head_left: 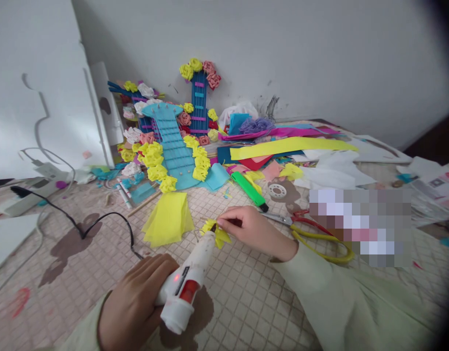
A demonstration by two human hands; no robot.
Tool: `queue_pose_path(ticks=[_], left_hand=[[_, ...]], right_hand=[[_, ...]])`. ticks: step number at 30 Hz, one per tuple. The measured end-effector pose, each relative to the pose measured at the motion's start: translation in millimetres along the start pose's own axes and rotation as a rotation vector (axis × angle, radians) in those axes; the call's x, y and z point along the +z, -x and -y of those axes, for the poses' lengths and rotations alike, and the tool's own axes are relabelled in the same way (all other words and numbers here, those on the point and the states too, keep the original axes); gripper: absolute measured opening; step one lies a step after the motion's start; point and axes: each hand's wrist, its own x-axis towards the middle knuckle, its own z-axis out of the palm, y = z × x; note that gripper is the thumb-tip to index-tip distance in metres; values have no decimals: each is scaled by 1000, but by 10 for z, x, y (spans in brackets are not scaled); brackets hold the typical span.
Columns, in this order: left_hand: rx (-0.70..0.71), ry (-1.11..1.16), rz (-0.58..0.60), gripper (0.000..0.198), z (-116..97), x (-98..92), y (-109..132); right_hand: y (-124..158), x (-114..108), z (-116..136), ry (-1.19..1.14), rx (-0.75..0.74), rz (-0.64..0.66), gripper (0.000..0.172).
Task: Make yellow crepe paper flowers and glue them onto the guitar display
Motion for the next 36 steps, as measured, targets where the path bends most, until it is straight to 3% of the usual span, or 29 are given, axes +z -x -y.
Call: queue_pose_path(ticks=[18, 36], left_hand=[[9, -36, -12, 24, 32, 21, 39], [-39, -59, -55, 27, 45, 35, 88]], right_hand=[[-7, 7, -13, 8, -15, 3, 23], [3, 0, 4, 16, -1, 10, 23]])
